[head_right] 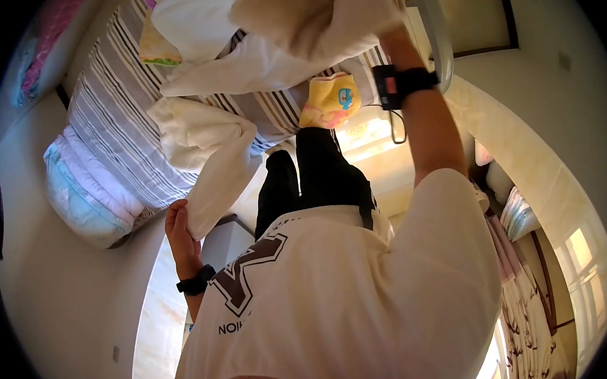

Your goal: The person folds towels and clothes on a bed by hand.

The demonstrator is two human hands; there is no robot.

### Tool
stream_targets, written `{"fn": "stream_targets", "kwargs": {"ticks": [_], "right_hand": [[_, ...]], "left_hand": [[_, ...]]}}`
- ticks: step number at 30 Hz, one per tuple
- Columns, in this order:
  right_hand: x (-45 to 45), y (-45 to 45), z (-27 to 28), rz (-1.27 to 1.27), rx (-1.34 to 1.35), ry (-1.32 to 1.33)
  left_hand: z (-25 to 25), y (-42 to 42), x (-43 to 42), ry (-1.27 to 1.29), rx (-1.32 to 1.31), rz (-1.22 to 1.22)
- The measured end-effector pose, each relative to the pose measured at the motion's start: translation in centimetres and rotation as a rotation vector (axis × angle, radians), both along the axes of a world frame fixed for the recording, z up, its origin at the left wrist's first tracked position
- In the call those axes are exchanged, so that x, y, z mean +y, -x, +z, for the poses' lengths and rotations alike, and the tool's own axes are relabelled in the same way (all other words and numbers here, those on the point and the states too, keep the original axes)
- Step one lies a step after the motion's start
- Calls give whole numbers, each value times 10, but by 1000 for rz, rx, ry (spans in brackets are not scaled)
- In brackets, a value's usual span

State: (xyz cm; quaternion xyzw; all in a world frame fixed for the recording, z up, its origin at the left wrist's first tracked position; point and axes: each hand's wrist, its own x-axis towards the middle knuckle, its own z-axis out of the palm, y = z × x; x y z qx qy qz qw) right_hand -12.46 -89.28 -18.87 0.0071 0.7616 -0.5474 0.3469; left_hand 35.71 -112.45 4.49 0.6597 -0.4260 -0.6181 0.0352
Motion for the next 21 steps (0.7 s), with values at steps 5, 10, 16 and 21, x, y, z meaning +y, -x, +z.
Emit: {"fn": "stream_targets", "kwargs": {"ticks": [5, 10, 16, 21], "right_hand": [[60, -159, -145, 756, 113, -383], [40, -255, -69, 1064, 153, -616], [22, -190, -7, 496, -469, -44], [-9, -112, 150, 87, -678, 581]], "left_hand": [[-10, -8, -1, -20, -60, 10], [-9, -17, -5, -14, -42, 3], [12, -36, -7, 65, -25, 33], [36, -67, -9, 180, 67, 29]]}}
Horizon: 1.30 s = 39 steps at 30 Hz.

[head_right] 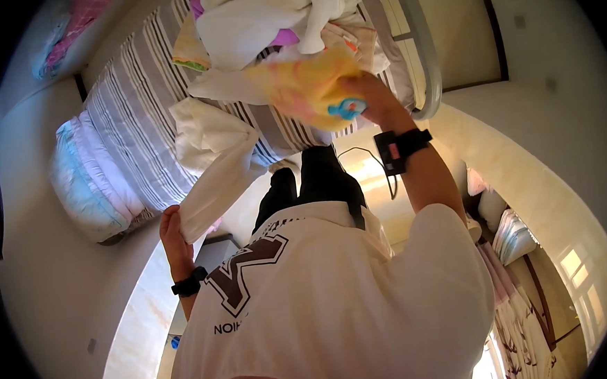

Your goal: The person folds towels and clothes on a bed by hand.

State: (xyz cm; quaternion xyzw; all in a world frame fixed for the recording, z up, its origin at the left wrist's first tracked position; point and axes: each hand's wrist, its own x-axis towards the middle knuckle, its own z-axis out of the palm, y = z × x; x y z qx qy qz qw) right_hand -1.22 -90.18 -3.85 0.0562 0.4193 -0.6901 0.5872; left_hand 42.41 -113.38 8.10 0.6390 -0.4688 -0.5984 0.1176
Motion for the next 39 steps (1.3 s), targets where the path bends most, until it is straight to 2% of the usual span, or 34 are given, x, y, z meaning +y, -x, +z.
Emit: {"fn": "stream_targets", "kwargs": {"ticks": [2, 3, 4, 6, 7, 8, 9, 10, 12, 13, 14, 16, 18, 21, 23, 24, 26, 27, 29, 30, 32, 33, 36, 38, 39], "right_hand": [[-12, 10, 55, -256, -90, 56], [-9, 14, 49, -244, -73, 72], [0, 21, 25, -139, 404, -131], [18, 22, -15, -21, 894, -312], [22, 18, -33, 55, 830, -575], [19, 17, -42, 146, 761, -832], [17, 8, -37, 151, 787, -790], [16, -7, -28, 165, 806, -740], [13, -20, -43, 241, 774, -635], [4, -23, -44, 397, 644, -545], [-3, -28, -44, 434, 662, -517], [-32, -54, 5, 590, 596, -279], [-59, -83, 37, 710, 707, -46], [-104, -134, 115, 891, 690, 103], [-129, -174, 153, 1045, 789, 397], [-140, -196, 171, 1062, 803, 407], [-156, -243, 200, 1037, 1064, 668], [-162, -269, 208, 1049, 1080, 673], [-170, -312, 219, 838, 1153, 562], [-174, -323, 223, 848, 1168, 571], [-194, -348, 230, 691, 1320, 319], [-203, -358, 225, 619, 1320, 412], [-211, -371, 236, 752, 1218, 402], [-211, -378, 241, 719, 1198, 443], [-213, -380, 244, 679, 1199, 456]], "left_hand": [[11, -11, 0, 49, 51, 6], [18, -13, 0, 64, 67, 26], [26, -17, 1, 81, 84, 48], [33, -31, -3, 73, 151, 95], [29, -41, -4, 196, 175, 20], [41, -36, 3, 227, 177, 60], [53, -31, 10, 260, 179, 99], [80, -12, 15, 205, 169, 246], [61, -43, 9, 204, 351, 301], [65, -46, 10, 200, 414, 313], [69, -45, 14, 193, 484, 317], [78, -44, 19, 202, 530, 339], [83, -48, 26, 204, 600, 312], [89, -55, 25, 198, 653, 288], [92, -61, 19, 191, 711, 230], [98, -61, 17, 205, 723, 245], [112, -57, 12, 180, 774, 103], [113, -58, 8, 191, 791, 111], [116, -62, 1, 237, 820, -42], [120, -65, -1, 251, 833, -34], [130, -80, -7, 364, 775, -217], [127, -89, -11, 399, 806, -222], [135, -122, -25, 430, 907, -219], [133, -145, -37, 500, 918, -255], [133, -155, -42, 614, 767, -301]]}}
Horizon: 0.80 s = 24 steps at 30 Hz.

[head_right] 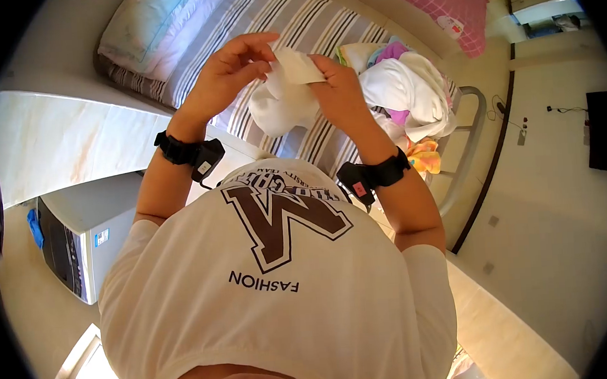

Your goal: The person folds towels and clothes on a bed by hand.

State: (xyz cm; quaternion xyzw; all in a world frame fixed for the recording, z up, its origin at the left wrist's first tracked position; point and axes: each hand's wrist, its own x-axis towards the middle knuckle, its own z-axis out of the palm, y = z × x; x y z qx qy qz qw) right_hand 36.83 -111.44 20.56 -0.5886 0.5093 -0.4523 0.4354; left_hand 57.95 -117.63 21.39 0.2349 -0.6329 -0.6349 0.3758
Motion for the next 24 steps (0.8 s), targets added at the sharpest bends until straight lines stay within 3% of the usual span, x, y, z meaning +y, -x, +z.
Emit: {"fn": "stream_targets", "kwargs": {"ticks": [1, 5, 10, 12, 16, 18, 20, 24], "right_hand": [[-1, -3, 2, -24, -15, 29], [1, -35, 10, -66, -8, 11], [8, -63, 8, -87, -34, -75], [11, -68, 13, -80, -51, -97], [12, -73, 14, -76, 28, -146], [12, -75, 11, -61, 25, -150], [14, -76, 7, -43, -253, -150], [4, -63, -6, -61, -509, -317]], "left_hand": [[1, -8, -3, 127, -129, 48], [3, -19, -4, 474, -13, 51], [-9, -28, -6, 302, 35, 0], [-17, -30, -7, -6, 184, -131], [-19, -35, -7, 38, 189, -136], [-15, -39, -5, -10, 53, -114], [-14, -38, -3, -34, 60, -91], [-12, -37, -2, 3, -5, -73]]}}
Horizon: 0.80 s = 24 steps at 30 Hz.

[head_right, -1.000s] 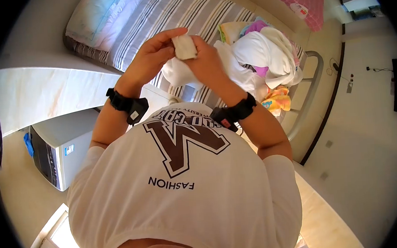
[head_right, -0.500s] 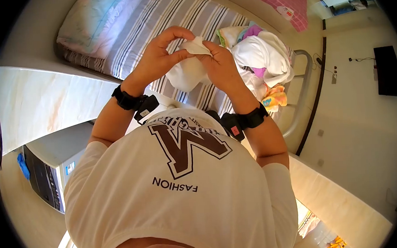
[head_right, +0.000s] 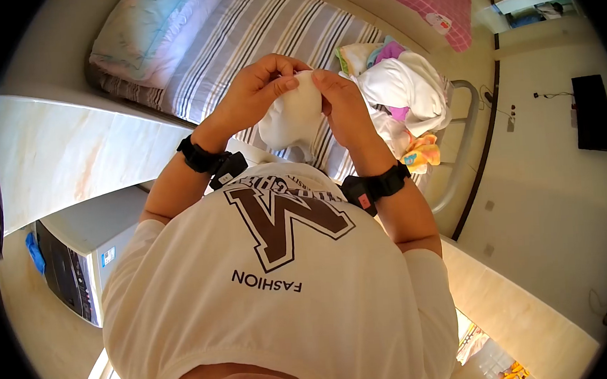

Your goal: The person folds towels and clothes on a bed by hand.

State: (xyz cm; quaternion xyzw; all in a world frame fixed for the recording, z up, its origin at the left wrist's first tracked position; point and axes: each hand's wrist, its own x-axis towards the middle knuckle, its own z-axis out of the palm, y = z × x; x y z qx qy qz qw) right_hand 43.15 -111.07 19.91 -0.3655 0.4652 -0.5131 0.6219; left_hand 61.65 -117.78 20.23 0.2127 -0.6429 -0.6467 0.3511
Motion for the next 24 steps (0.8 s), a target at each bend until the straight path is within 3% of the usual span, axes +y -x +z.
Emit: {"fn": "stream_targets", "kwargs": {"ticks": [2, 9, 13, 15, 22, 24], "right_hand": [[-5, -2, 4, 11, -168, -18], [-13, 3, 9, 97, -254, -58], [-16, 11, 4, 113, -91, -15], [-16, 10, 10, 96, 19, -21], [-15, 11, 16, 122, 314, 144], [-16, 16, 21, 82, 336, 196]], "left_hand": [[2, -1, -1, 45, -16, 1], [1, 1, 0, 24, 4, 13], [-7, 2, -5, 75, -40, 55], [-7, 2, -9, 243, -122, 60], [-7, 8, -11, 111, -162, 61], [-12, 9, -15, 130, -20, -86]]}}
